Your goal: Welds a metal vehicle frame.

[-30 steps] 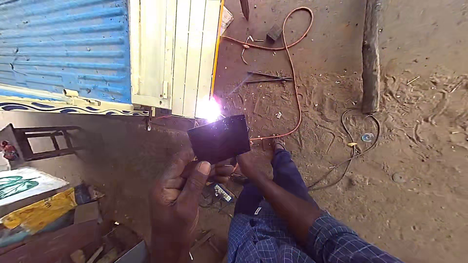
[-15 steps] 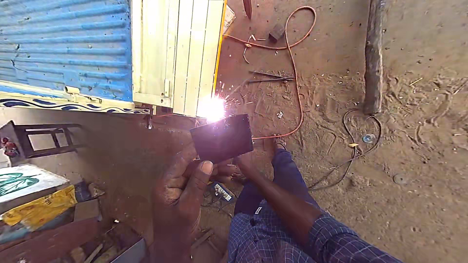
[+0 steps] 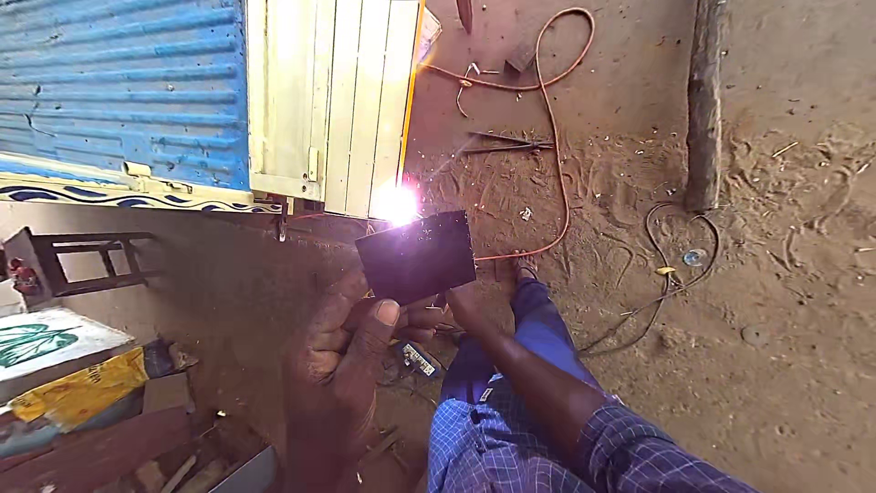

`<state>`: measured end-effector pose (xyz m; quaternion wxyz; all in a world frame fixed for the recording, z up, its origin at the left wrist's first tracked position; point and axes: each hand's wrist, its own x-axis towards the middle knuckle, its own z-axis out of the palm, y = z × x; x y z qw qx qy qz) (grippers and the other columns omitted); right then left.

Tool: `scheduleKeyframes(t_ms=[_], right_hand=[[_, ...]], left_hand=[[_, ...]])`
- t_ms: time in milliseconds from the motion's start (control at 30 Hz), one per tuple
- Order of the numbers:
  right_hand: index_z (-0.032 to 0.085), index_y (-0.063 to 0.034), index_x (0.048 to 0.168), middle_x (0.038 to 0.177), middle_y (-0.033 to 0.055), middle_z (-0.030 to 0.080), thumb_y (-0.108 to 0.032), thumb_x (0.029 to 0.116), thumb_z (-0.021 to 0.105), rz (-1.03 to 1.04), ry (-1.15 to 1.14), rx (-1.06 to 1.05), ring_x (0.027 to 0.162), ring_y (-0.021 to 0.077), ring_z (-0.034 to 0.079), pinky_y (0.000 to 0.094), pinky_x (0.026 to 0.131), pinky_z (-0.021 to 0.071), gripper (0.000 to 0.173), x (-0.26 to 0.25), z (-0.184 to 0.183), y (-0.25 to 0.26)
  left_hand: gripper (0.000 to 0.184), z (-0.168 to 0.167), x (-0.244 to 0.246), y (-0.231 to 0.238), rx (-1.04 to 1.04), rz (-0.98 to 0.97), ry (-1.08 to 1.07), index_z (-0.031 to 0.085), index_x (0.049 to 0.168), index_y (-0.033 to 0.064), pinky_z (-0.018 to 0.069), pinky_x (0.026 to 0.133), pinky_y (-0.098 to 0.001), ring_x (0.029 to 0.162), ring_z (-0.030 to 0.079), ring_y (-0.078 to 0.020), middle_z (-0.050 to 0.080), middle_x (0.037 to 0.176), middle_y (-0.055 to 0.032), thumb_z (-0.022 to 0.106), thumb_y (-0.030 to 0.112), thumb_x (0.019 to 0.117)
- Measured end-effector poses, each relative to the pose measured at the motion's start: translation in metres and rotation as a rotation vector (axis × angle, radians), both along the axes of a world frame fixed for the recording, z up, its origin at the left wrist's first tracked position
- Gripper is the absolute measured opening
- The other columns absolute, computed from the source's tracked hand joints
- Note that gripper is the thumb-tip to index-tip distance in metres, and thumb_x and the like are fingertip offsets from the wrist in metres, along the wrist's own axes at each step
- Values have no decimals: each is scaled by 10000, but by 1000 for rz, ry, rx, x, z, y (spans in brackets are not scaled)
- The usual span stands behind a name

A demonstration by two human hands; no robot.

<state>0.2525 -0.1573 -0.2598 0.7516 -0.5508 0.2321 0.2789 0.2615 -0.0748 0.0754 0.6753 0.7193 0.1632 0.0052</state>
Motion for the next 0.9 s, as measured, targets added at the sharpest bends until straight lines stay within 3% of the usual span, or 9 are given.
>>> scheduleKeyframes(t_ms=[133,200,300,400,500,600,733,800,900], right_hand=[[333,-103,1516,1103,112,667,-444,882,771,30,7,-25,918,210,681,446,796,596,842,1,-4,0],[288,-148,1569,1116,103,667,-462,874,781,36,12,-40,929,212,679,456,816,594,907,2,-6,2],[315,-111,1539,1111,108,665,-433,857,798,25,1,-38,938,206,676,446,837,587,895,4,-4,3],[379,-80,1480,1064,97,665,-395,870,781,18,-43,-37,896,190,674,420,792,588,796,5,5,2],[306,-122,1548,1182,105,646,-355,902,751,44,-44,18,981,193,669,423,824,592,819,3,14,-4],[355,-104,1508,1081,108,675,-413,864,792,42,-7,-47,868,206,680,436,740,597,837,6,4,3],[283,-153,1571,1126,115,661,-421,858,792,66,-25,-65,933,212,673,454,822,586,916,5,1,3],[329,-162,1555,1104,118,674,-456,840,796,56,-18,-66,908,224,683,467,791,593,904,3,-4,5],[405,-116,1457,974,114,660,-494,850,781,70,16,-58,762,224,658,444,659,577,808,1,-6,6]], left_hand=[[321,1,2,-2,1,14,15,569,1366,12,665,792,-480,887,753,-368,722,1078,-237,528,83,1056],[323,1,3,-2,-3,9,12,560,1370,3,663,792,-482,893,751,-371,718,1083,-244,521,76,1058],[329,0,3,-1,4,-3,4,543,1380,-13,666,791,-483,896,753,-378,718,1086,-255,502,59,1062],[319,0,3,0,-9,-9,-1,551,1369,-5,661,802,-496,908,749,-384,714,1092,-255,510,67,1061],[307,0,2,1,-20,7,0,581,1347,21,659,800,-504,899,749,-381,717,1088,-238,545,91,1051],[312,0,3,1,21,-3,14,571,1357,25,664,791,-487,894,753,-369,726,1079,-228,527,101,1057],[319,0,2,0,11,7,18,571,1361,14,663,795,-486,898,752,-373,725,1077,-234,534,97,1056],[310,0,3,0,2,1,11,571,1355,8,663,800,-485,901,753,-369,723,1079,-235,526,81,1057],[325,0,4,0,5,-1,11,558,1373,5,663,806,-482,900,754,-364,722,1081,-235,520,76,1059]])
